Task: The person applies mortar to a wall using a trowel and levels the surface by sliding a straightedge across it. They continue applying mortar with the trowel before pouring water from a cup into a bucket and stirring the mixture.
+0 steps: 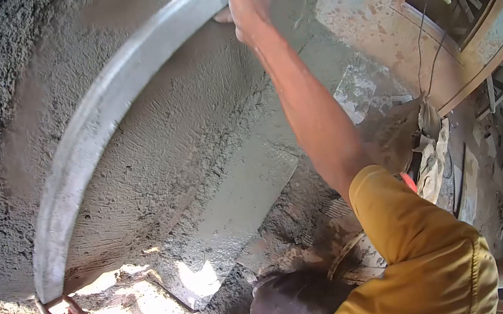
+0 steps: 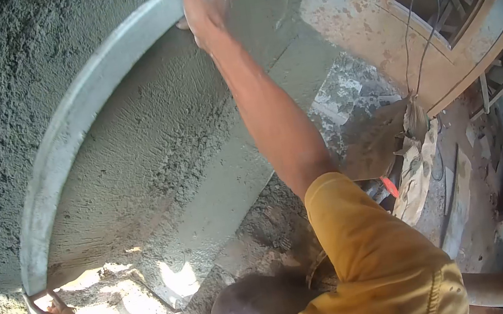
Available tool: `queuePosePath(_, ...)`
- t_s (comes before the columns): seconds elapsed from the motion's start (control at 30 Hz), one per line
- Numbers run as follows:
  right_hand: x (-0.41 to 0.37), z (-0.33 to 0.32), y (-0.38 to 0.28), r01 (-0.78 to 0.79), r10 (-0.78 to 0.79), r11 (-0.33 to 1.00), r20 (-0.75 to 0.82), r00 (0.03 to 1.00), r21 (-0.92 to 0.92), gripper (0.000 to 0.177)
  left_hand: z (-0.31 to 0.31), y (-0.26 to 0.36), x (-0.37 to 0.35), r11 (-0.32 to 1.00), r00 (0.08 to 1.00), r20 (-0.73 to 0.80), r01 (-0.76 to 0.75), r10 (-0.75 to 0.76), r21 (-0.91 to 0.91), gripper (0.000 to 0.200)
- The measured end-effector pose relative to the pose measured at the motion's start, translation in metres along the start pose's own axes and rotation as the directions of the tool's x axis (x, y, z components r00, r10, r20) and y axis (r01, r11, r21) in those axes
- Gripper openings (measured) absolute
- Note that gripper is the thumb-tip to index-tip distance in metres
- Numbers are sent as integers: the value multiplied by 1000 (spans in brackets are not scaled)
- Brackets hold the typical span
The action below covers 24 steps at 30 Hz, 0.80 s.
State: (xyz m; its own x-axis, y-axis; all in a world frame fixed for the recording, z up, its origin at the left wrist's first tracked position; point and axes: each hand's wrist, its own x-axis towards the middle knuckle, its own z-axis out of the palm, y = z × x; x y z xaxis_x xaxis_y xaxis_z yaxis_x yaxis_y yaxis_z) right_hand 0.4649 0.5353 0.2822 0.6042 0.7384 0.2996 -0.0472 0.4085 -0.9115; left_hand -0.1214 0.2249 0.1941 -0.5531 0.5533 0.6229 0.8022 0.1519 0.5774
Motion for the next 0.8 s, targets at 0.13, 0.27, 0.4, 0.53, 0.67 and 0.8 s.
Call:
queuePosePath(0.13,-40,-37,101,-152,151,988,9,988,20,88,49,-30,-58,613,867,180,462,-465,-641,50)
queuePosePath(0.27,-72,-64,175,-350,350,937,-13,937,15,96,86,-128,-106,397,816,366,548,-447,-736,57)
queuePosePath(0.4,-90,-93,225,-501,504,859,-3,863,106,105,94,-108,-134,207,716,428,614,-552,-761,55)
queuePosePath(0.53,-105,-122,214,-476,471,867,69,879,150,103,52,-110,-160,247,730,432,620,-530,-745,53)
queuePosePath(0.67,-101,-112,130,-354,332,927,170,928,122,80,9,-78,-157,38,586,387,582,-712,-812,54)
queuePosePath(0.8,-54,-96,46,-144,132,987,148,980,71,47,-26,-39,-153,-52,585,418,539,-695,-841,49)
